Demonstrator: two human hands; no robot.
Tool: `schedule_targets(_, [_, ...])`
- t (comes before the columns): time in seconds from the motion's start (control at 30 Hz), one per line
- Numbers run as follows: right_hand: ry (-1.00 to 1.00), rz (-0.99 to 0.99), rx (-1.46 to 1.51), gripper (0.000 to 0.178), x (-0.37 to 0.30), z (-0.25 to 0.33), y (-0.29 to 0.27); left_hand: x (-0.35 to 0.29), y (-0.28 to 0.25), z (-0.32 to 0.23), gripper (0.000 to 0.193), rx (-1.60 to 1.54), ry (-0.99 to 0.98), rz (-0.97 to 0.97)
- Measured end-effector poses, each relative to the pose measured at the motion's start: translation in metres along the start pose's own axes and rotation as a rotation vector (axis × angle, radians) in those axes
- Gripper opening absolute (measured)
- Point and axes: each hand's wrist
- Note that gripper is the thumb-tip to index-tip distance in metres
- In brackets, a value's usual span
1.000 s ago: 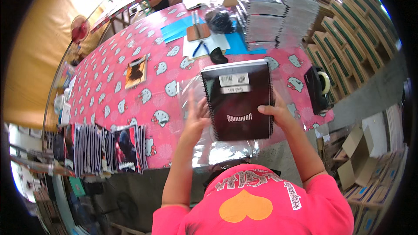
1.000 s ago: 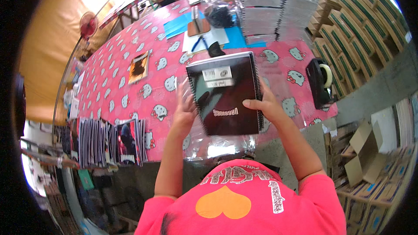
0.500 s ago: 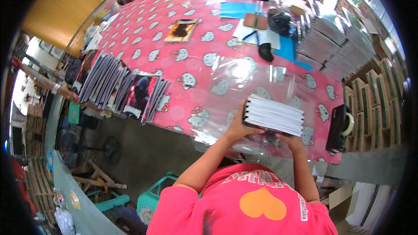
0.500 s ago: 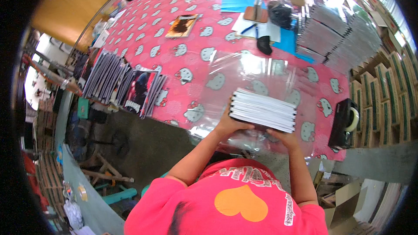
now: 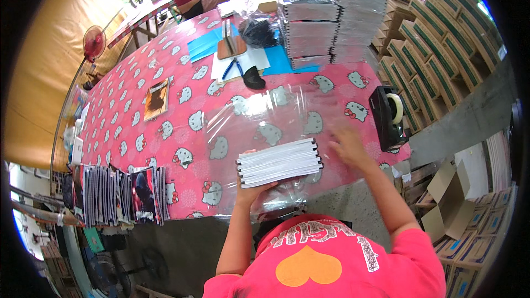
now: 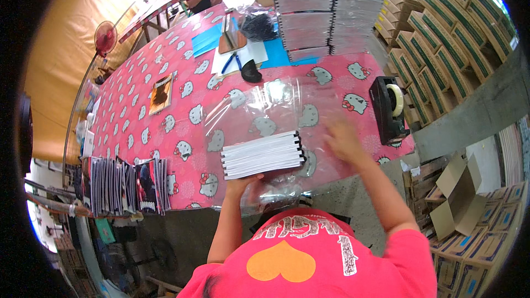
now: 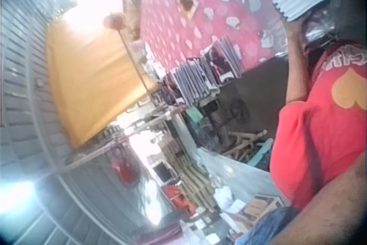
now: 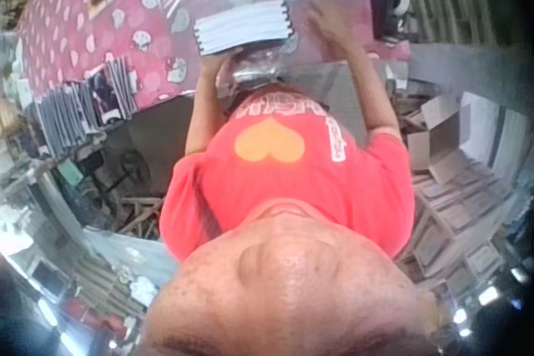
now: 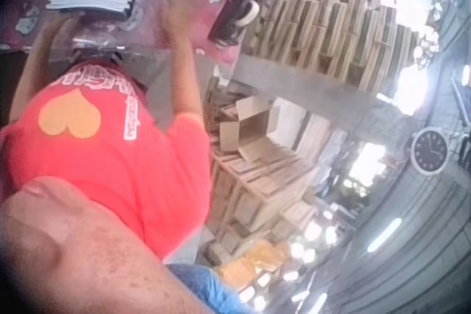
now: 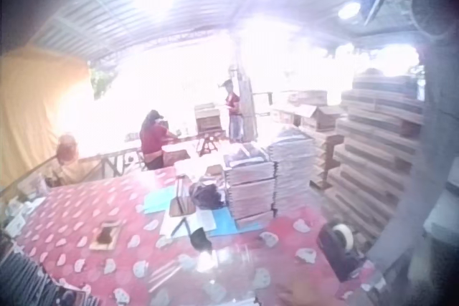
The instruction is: The person takes stacks of notebooks, slides each stack into a clear plastic bag, and then seals the bag using tape from a dispenser.
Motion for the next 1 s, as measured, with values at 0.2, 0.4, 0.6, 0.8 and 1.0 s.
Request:
schedule_targets(0.2, [-0.154,0.190,-0.055,0.064,0.039,0.011,0.056,-0.006,-0.006,-0.001,0.065,-0.029,-0.134,0.083])
schedule_targets(0.4, [-0.198,0.202,0.713,0.094,-0.021,0.064,0.004,-0.012,-0.003,0.012,0.053,0.052,-0.169,0.141])
schedule_targets(0.6, [0.081,-0.104,0.865,0.094,0.014,0.122,0.016,0.023,0.001,-0.027,0.053,-0.151,0.054,-0.005])
schedule_targets(0.8, [0.162,-0.170,0.152,0.048,0.056,0.026,0.001,0.097,0.001,-0.004,0.050,-0.375,-0.706,0.173])
schedule_targets(1.0, [0.348,-0.349,-0.416,0.017,0.026,-0.039,0.032,0.109,0.010,0.026,0.052,-0.171,-0.851,0.199])
Point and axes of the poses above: each hand's wrist, its own x-axis towards the middle knuckle, its own y-axis out of the palm, z = x × y, and after that the axes turned 3 degrees about y, right-handed
